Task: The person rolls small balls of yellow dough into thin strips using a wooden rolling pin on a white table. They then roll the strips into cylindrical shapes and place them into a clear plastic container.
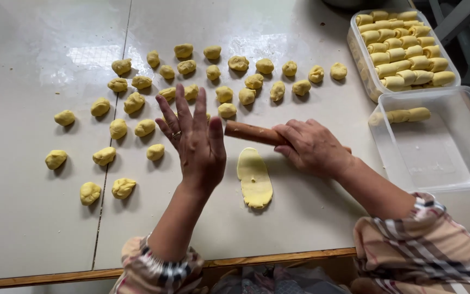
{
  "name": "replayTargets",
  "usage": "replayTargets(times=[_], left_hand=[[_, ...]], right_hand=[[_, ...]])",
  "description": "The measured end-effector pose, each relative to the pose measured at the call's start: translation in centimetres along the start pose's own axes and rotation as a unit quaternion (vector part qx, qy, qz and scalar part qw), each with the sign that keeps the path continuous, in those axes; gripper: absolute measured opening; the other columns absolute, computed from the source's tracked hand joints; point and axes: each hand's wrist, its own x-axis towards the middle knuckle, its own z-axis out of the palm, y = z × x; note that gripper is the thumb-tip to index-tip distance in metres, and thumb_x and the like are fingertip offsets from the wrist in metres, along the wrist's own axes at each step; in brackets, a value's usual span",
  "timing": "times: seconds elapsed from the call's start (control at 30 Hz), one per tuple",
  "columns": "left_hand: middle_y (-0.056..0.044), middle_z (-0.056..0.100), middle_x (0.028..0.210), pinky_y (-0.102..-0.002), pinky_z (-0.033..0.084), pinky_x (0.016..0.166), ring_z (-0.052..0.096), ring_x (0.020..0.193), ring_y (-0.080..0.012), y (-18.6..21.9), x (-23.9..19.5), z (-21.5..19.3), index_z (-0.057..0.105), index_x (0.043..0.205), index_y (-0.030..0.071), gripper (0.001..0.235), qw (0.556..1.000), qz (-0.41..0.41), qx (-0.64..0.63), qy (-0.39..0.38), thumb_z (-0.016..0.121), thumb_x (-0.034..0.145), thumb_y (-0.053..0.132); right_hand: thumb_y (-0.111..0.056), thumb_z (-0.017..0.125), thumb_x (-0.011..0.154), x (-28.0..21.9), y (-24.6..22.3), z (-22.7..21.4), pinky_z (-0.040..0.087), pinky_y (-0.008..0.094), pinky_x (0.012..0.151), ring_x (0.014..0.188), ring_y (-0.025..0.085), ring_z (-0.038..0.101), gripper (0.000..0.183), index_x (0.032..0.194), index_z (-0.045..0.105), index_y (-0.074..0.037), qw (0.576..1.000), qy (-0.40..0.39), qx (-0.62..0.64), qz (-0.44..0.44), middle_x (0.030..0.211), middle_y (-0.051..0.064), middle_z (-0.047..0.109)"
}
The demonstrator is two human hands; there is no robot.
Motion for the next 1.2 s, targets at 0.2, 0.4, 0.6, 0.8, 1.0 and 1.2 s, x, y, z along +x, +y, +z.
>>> replayTargets(times=[0.2,0.4,0.6,0.8,1.0,1.2], left_hand=[[-0.015,0.033,0.151,-0.058,-0.007,0.111,0.008,0.144,-0.0351,2.0,-1.9,0.1,0.051,0.135,0.011,0.059,0.989,0.032,0.072,-0.126,0.024,0.101,0.05],[-0.013,0.034,0.151,-0.06,-0.008,0.112,0.01,0.145,-0.0309,-1.7,-5.3,3.7,0.044,0.14,0.014,0.063,0.946,0.04,0.187,-0.263,0.021,0.098,0.055],[-0.012,0.039,0.147,-0.054,-0.009,0.114,0.015,0.145,-0.0276,-2.0,-8.2,2.6,0.046,0.139,0.013,0.07,0.946,0.102,0.18,-0.251,0.015,0.097,0.059],[-0.02,0.041,0.144,-0.05,0.003,0.116,0.019,0.144,-0.0336,0.1,-10.9,-0.8,0.047,0.135,0.003,0.078,0.948,0.123,0.158,-0.247,0.021,0.094,0.065],[-0.017,0.033,0.149,-0.047,0.015,0.116,0.021,0.143,-0.034,0.1,-14.6,-2.5,0.034,0.141,0.004,0.079,0.949,0.201,0.159,-0.185,0.027,0.092,0.065],[-0.013,0.028,0.154,-0.041,0.015,0.116,0.02,0.144,-0.0271,0.7,-16.0,-4.0,0.026,0.147,0.004,0.08,0.941,0.203,0.177,-0.204,0.024,0.093,0.064]], right_hand=[[-0.047,0.052,0.09,-2.3,-6.0,-0.1,0.046,0.035,0.065,0.075,0.024,0.058,0.047,0.126,0.047,-0.017,0.992,-0.123,-0.001,-0.012,0.085,0.001,0.047],[-0.044,0.033,0.098,-1.2,-6.5,-1.0,0.046,0.045,0.077,0.102,0.032,0.053,0.044,0.13,0.05,-0.019,0.984,-0.14,0.059,0.094,0.112,0.01,0.046],[-0.046,0.021,0.101,-3.6,-8.3,0.9,0.025,0.053,0.104,0.136,0.03,0.034,0.05,0.131,0.05,-0.018,0.986,-0.109,-0.065,0.107,0.128,0.009,0.046],[-0.048,0.023,0.099,-5.2,-9.9,1.1,0.02,0.056,0.109,0.134,0.031,0.041,0.055,0.127,0.054,-0.013,0.991,0.018,-0.125,0.038,0.128,0.013,0.053],[-0.048,0.033,0.096,-7.3,-12.4,-0.2,0.016,0.057,0.113,0.136,0.035,0.037,0.055,0.129,0.052,-0.008,0.994,0.001,-0.107,0.016,0.144,0.017,0.043],[-0.043,0.04,0.094,-9.2,-12.7,-0.3,0.021,0.051,0.114,0.141,0.037,0.028,0.06,0.14,0.039,-0.004,0.998,-0.019,-0.052,0.0,0.149,0.019,0.035]])
